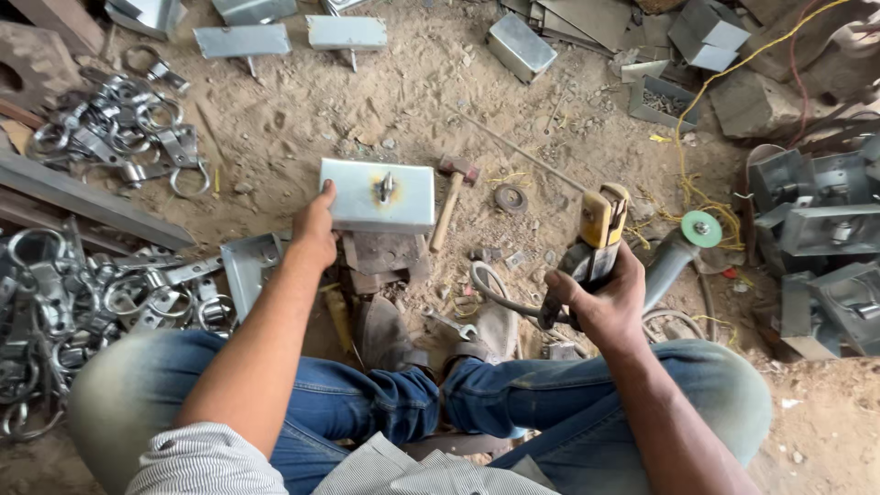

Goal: The person welds a metal handle and components onto a metal box using a welding rod and electrode holder. They use a hammer to adjust the position of the parts and remove slag from the welded areas.

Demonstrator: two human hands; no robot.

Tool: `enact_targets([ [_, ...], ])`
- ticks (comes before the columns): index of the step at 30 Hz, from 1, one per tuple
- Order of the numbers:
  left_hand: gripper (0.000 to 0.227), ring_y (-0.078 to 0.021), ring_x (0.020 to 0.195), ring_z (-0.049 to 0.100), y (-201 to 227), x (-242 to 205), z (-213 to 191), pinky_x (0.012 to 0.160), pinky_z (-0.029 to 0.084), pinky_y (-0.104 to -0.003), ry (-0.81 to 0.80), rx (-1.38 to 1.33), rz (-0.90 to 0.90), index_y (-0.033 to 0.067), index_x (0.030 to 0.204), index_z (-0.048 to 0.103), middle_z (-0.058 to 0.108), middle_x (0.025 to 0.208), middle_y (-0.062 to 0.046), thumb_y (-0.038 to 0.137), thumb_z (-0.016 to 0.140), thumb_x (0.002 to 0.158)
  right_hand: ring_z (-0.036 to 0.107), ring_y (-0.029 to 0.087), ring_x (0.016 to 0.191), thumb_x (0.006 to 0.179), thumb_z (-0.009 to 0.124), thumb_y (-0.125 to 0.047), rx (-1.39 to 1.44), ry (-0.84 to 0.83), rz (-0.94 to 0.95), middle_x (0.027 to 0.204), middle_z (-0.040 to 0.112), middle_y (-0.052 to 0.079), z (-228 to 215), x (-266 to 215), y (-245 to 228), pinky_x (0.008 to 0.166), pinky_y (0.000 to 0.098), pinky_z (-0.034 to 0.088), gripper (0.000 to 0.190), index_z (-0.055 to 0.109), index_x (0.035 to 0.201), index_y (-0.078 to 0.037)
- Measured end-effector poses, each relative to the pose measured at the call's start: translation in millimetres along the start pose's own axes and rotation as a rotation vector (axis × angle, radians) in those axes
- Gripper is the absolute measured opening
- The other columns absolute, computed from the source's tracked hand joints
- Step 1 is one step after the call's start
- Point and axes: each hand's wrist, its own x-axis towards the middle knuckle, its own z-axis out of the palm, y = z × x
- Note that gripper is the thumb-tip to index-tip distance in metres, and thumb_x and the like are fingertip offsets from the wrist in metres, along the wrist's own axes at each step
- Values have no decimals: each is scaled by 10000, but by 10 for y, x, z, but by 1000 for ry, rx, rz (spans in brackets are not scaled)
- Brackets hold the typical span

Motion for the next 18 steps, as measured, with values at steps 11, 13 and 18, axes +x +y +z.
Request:
enact_targets([
  [11, 610, -227, 1171, 598, -132, 2, -9, 965, 433, -430, -2, -170, 34, 103, 1341, 643, 664, 1317, -72, 514, 691, 893, 595, 62, 742, 779, 881, -266, -24, -57, -71, 859, 628, -5, 110, -161, -184, 671, 218, 517, 453, 582, 1024, -29],
  [13, 657, -249, 1259, 529, -81, -50, -42, 1025, 373, -459, -33, -63, 58, 108, 1394, 587, 598, 1391, -89, 549, 653, 912, 590, 65, 738, 776, 874, -251, -11, -63, -68, 858, 622, -4, 80, -192, -217, 666, 222, 516, 440, 584, 1019, -28],
  [18, 818, -316, 1457, 367, 99, -608, -28, 1159, 272, -570, 82, 250, 141, 27, 1491, 378, 410, 1537, -176, 614, 624, 977, 592, 65, 736, 762, 848, -249, -27, -83, -124, 861, 616, -11, -37, -383, -335, 660, 217, 519, 444, 584, 1050, -37],
])
